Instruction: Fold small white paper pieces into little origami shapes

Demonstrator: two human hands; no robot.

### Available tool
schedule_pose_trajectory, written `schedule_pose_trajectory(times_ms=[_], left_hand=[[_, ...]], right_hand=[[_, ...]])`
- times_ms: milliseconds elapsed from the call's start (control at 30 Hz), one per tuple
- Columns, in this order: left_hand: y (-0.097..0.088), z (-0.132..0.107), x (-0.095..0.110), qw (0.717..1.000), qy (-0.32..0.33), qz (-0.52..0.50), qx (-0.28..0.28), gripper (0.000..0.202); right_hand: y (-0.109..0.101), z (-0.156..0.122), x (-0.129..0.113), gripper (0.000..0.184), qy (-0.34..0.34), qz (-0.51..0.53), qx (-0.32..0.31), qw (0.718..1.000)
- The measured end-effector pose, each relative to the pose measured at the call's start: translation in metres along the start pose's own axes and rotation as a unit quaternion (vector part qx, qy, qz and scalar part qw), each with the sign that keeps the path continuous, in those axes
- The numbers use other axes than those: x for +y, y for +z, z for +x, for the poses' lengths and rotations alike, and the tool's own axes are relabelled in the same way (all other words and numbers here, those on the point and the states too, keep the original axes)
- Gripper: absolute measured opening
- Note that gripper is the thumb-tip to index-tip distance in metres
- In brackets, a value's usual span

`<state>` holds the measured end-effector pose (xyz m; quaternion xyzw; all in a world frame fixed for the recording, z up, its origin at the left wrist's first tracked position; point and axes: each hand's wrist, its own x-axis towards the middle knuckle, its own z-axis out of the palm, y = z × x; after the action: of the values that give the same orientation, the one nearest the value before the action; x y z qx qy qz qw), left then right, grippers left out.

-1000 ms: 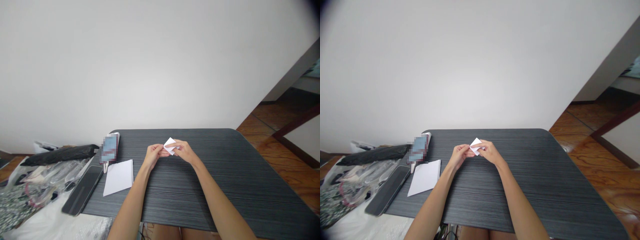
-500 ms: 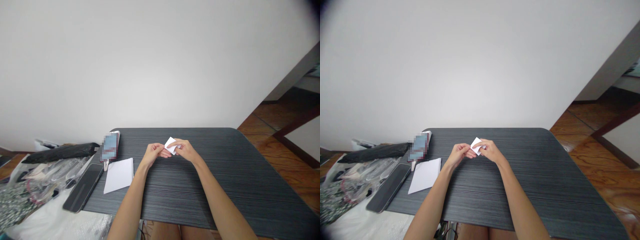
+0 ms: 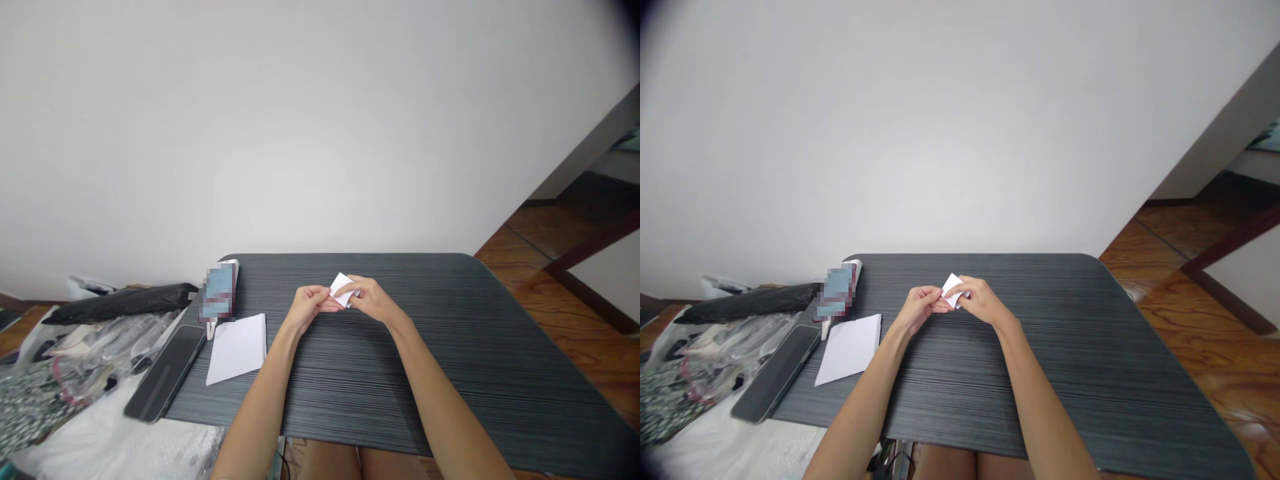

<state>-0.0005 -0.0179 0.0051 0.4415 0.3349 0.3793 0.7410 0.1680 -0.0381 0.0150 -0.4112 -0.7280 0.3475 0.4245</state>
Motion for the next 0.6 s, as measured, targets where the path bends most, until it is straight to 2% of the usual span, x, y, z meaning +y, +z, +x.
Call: schedule_pose_trajectory(times_ms=[133, 267, 467, 600], left_hand=[[0.0006, -0.0012, 0.0016, 1.000, -0.005, 0.004, 0.001, 0.025], [0.0020, -0.0015, 0.0014, 0.999, 0.016, 0.028, 0.007, 0.026], [0.0009, -0.0023, 0.0029, 0.992, 0.071, 0.096, 0.024, 0.029], [-0.0010, -0.0039, 0.0045, 0.986, 0.108, 0.124, 0.035, 0.030]], right_hand=[[-0.0001, -0.0004, -0.0012, 0.035, 0.013, 0.023, 0.000, 1.000], [0.0013, -0.0006, -0.0022, 0.034, 0.033, 0.064, 0.004, 0.997], [0.0040, -0.0009, 0.0017, 0.024, 0.084, 0.210, -0.025, 0.974], [0.0063, 0.0013, 0.0058, 0.027, 0.097, 0.235, 0.023, 0.967]])
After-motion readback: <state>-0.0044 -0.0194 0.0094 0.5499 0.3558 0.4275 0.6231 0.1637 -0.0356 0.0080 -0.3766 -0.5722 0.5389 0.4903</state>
